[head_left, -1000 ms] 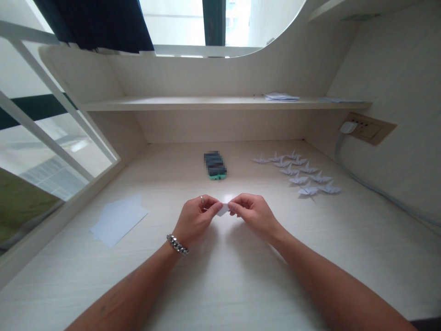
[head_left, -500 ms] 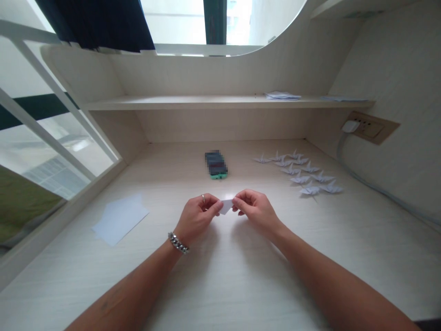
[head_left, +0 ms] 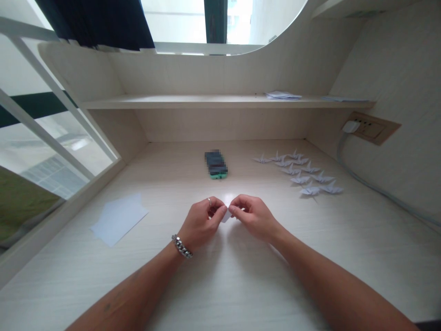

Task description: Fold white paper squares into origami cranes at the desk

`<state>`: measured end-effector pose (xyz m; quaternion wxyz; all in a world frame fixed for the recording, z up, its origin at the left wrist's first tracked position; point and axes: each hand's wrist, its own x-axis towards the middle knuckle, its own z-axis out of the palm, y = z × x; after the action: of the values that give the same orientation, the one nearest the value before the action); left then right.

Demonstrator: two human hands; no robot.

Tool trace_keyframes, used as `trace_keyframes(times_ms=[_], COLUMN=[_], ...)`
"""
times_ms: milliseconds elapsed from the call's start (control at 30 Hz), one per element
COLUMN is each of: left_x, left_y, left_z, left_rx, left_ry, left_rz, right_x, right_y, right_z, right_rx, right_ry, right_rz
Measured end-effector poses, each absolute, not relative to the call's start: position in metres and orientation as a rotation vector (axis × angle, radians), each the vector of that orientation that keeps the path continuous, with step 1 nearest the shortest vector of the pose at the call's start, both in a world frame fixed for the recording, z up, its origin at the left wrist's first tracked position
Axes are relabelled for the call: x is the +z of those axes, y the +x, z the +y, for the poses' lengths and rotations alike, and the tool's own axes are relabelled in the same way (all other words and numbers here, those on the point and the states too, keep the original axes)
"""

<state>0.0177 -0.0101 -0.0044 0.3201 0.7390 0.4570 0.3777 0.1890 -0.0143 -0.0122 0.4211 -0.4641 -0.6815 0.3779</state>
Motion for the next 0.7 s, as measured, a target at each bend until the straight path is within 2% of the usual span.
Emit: trace_keyframes(times_ms=[300, 500, 700], left_x=[-0.0050, -0.0044, -0.0053], left_y=[0.0163, 0.0128, 0.0142], left_z=[-0.0077, -0.0051, -0.0051], left_rx=[0.928, 0.919, 0.862], left_ry=[1.819, 1.840, 1.784], left_rz=[1.111, 1.188, 1.140], right_x=[-0.0132, -0.0139, -0.0141], right_y=[0.1916, 0.1920, 0.1901], right_z=[-0.0121, -0.0088, -0.0094], right_rx=[1.005, 1.219, 1.190], right_ry=[-1.123, -1.107, -1.058], right_rz=[-1.589, -1.373, -1.349])
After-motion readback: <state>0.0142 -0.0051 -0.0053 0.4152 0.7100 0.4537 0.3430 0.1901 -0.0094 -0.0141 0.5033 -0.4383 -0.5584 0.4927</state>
